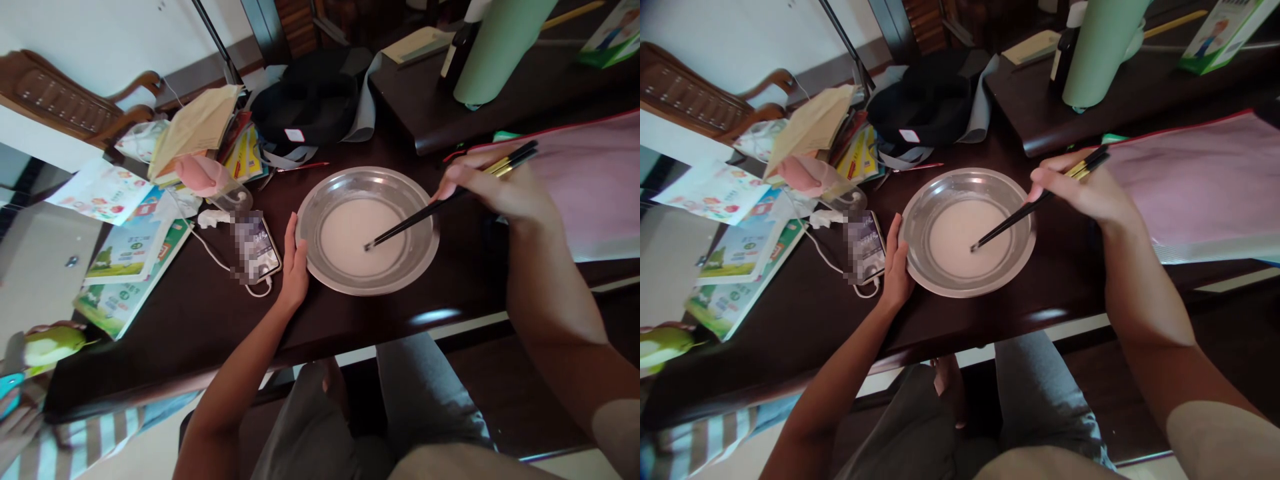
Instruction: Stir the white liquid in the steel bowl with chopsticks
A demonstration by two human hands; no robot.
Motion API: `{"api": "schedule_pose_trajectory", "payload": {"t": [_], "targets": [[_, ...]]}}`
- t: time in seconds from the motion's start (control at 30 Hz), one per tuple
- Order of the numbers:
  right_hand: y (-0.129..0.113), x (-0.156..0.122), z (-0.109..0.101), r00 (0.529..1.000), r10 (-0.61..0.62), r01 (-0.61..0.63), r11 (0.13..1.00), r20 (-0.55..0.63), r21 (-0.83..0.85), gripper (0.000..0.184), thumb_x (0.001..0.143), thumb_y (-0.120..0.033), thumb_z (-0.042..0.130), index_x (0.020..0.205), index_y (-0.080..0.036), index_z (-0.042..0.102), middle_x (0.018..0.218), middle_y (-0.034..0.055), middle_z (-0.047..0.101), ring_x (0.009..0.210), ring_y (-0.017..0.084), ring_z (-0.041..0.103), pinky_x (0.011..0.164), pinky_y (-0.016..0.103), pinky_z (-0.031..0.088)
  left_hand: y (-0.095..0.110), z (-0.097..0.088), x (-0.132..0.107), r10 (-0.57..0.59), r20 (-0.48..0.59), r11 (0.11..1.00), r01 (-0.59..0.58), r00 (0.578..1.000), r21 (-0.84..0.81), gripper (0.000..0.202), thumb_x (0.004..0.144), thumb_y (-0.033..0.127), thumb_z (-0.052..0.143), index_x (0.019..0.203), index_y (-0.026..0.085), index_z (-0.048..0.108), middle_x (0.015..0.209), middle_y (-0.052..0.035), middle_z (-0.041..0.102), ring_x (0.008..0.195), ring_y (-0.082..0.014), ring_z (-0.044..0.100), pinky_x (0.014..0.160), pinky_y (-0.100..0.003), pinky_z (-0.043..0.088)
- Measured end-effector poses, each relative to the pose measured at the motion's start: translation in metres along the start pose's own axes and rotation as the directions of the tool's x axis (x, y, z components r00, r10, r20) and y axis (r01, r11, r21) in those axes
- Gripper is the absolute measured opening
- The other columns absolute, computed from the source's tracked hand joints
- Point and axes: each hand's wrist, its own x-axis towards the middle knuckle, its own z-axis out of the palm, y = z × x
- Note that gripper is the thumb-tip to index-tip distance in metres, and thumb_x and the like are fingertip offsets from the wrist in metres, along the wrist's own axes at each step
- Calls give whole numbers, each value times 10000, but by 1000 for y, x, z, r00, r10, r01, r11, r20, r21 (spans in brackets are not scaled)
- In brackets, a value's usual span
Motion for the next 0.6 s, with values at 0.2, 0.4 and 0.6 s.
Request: {"api": "schedule_pose_trajectory", "payload": {"t": [0.2,0.4,0.6], "targets": [[-7,1,8,999,-39,39,998,1,-57,312,875,-495,668,738,-237,778,780,27,778,761,195,701,740,338,501,-1,0,0,-5,6,1000,5,1000,-3,604,965,588,475,1524,383,377,1672,13,323,1560,-245,265,1300,-461,145],[2,1,-3,994,-17,21,999,-110,31,347,836,-496,716,605,-237,735,643,37,732,637,213,662,669,376,498,0,1,0,-8,-3,1000,8,1000,4,601,962,589,479,1518,377,390,1684,7,296,1559,-255,269,1296,-457,166],[-7,1,7,998,-14,15,1000,56,-14,304,864,-502,680,732,-246,778,782,21,782,792,197,702,782,335,507,-2,2,0,4,23,1000,-4,1000,-3,594,976,578,453,1534,402,347,1681,20,299,1563,-238,262,1298,-452,160]]}}
